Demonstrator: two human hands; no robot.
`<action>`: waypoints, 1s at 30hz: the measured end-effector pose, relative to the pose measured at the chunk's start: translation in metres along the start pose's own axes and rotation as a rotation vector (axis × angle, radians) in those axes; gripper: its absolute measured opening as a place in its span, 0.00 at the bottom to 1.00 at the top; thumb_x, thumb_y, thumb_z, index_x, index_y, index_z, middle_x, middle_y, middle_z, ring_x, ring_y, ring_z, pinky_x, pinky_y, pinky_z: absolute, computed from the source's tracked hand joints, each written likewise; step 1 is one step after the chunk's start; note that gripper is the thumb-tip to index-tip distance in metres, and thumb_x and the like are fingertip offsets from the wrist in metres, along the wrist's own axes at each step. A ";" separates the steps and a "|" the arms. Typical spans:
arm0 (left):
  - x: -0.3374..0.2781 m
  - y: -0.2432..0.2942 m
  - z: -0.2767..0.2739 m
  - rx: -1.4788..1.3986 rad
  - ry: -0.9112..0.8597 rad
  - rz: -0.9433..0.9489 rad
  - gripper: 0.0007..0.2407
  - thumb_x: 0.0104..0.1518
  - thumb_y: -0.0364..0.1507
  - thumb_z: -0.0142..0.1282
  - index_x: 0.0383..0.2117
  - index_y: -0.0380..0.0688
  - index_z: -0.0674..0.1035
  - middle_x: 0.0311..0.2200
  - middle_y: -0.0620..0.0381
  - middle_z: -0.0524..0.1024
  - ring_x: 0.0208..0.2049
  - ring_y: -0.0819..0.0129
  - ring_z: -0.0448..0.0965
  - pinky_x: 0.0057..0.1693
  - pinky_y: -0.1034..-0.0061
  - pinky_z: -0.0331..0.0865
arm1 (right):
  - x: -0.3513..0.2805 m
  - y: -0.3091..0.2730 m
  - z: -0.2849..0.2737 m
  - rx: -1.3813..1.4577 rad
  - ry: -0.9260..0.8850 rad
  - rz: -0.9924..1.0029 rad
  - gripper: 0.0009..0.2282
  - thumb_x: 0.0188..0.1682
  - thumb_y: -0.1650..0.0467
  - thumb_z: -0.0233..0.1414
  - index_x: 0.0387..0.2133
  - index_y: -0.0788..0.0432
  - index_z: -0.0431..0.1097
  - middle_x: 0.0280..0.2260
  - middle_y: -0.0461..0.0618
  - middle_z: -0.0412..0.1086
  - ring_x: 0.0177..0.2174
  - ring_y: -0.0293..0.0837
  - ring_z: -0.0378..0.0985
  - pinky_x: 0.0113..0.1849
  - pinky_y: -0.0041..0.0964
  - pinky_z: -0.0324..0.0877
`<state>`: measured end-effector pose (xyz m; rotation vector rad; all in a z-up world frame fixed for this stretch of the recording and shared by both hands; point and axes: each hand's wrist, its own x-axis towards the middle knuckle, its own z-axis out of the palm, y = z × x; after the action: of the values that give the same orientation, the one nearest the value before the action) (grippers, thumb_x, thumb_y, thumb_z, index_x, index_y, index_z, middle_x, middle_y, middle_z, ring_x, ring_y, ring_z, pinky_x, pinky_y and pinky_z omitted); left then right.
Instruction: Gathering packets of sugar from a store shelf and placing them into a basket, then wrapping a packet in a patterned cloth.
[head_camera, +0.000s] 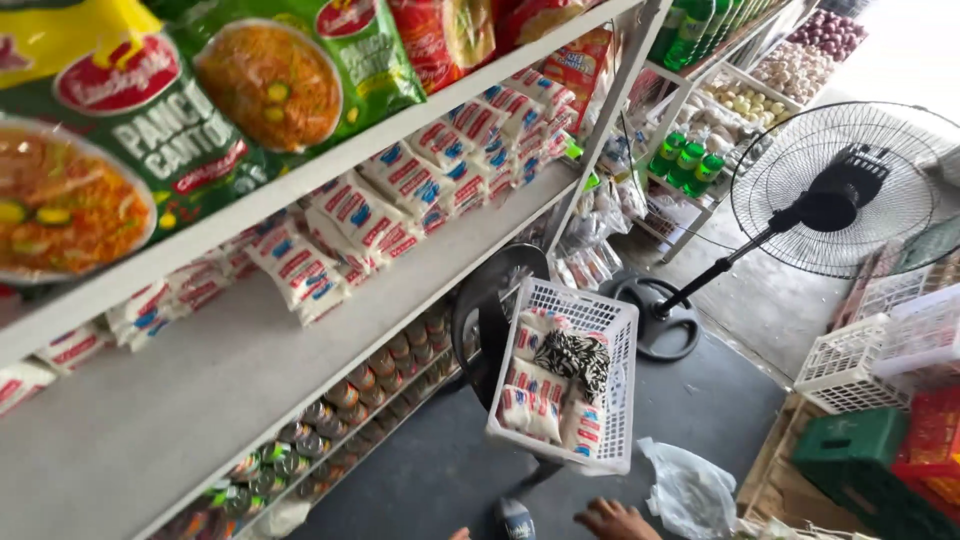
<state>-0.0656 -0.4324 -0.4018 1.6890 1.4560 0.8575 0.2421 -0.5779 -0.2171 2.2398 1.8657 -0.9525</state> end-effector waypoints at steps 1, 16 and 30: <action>-0.008 0.001 -0.004 -0.010 0.006 -0.073 0.16 0.50 0.34 0.62 0.45 0.47 0.83 0.32 0.54 0.86 0.35 0.63 0.86 0.47 0.69 0.82 | 0.018 0.008 -0.028 -0.030 -0.088 0.028 0.27 0.48 0.62 0.59 0.61 0.50 0.59 0.58 0.57 0.61 0.56 0.60 0.66 0.51 0.53 0.67; 0.076 0.258 -0.188 0.057 0.133 0.012 0.13 0.60 0.32 0.54 0.49 0.42 0.79 0.42 0.52 0.84 0.44 0.62 0.86 0.49 0.69 0.79 | 0.023 -0.080 -0.064 0.200 -0.023 -0.082 0.24 0.50 0.62 0.55 0.60 0.51 0.59 0.54 0.58 0.64 0.51 0.59 0.73 0.51 0.48 0.69; 0.007 0.238 -0.166 0.045 -0.126 -0.195 0.18 0.59 0.34 0.57 0.54 0.44 0.74 0.44 0.48 0.83 0.48 0.56 0.83 0.52 0.64 0.76 | 0.021 0.029 0.009 0.226 0.022 0.184 0.23 0.48 0.61 0.56 0.57 0.51 0.66 0.52 0.64 0.68 0.48 0.64 0.75 0.50 0.50 0.71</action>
<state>-0.0878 -0.4289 -0.1129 1.5731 1.5330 0.6063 0.2660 -0.5709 -0.2440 2.5045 1.5948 -1.1608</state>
